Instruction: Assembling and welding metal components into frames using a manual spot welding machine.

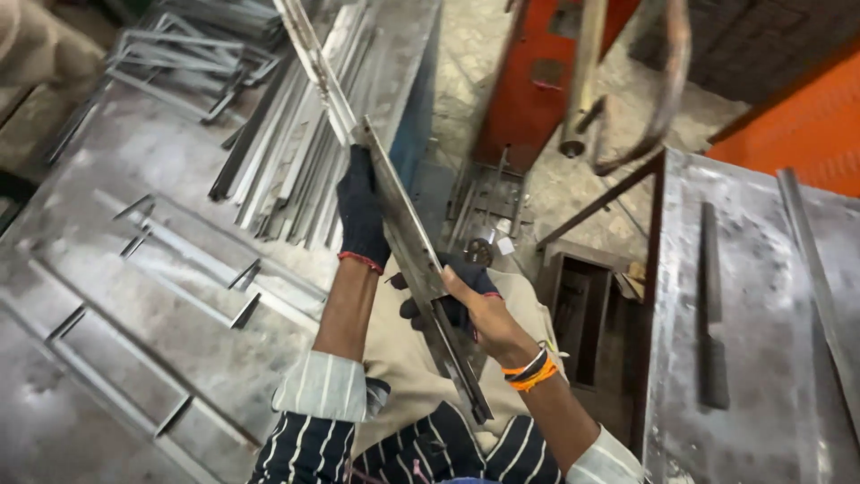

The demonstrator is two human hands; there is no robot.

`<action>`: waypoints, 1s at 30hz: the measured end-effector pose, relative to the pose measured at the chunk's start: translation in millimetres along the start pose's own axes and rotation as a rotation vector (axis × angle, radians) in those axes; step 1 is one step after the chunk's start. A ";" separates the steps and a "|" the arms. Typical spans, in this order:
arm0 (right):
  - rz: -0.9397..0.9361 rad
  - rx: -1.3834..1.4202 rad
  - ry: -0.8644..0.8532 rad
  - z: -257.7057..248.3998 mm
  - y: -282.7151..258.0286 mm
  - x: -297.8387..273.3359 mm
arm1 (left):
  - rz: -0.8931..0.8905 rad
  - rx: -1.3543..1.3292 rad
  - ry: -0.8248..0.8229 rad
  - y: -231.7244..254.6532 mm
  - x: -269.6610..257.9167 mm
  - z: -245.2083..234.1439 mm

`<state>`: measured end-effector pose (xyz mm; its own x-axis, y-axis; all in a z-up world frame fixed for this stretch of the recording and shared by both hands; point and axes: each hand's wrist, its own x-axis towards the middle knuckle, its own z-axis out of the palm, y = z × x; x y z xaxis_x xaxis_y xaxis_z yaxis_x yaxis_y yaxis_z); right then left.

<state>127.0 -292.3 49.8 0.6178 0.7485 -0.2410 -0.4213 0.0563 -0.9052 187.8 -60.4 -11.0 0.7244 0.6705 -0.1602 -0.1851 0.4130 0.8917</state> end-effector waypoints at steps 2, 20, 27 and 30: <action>0.077 0.053 -0.050 11.4 0.0 2.7 | -0.019 -0.023 0.051 2.1 0.2 -12.1; 0.331 0.177 0.262 -13.0 133.5 36.4 | -0.031 0.438 0.030 -16.9 35.4 -200.4; 0.348 0.042 0.549 -59.0 130.9 6.5 | 0.718 2.057 -0.019 13.5 105.5 -339.7; 0.197 0.087 0.467 -69.4 125.9 4.0 | 0.769 2.309 -0.239 20.3 122.2 -339.0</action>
<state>122.5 -328.1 -89.3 0.7435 0.3761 -0.5530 -0.6011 0.0132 -0.7991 47.4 238.8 -155.9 0.9686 0.1957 0.1536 0.2405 -0.8944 -0.3772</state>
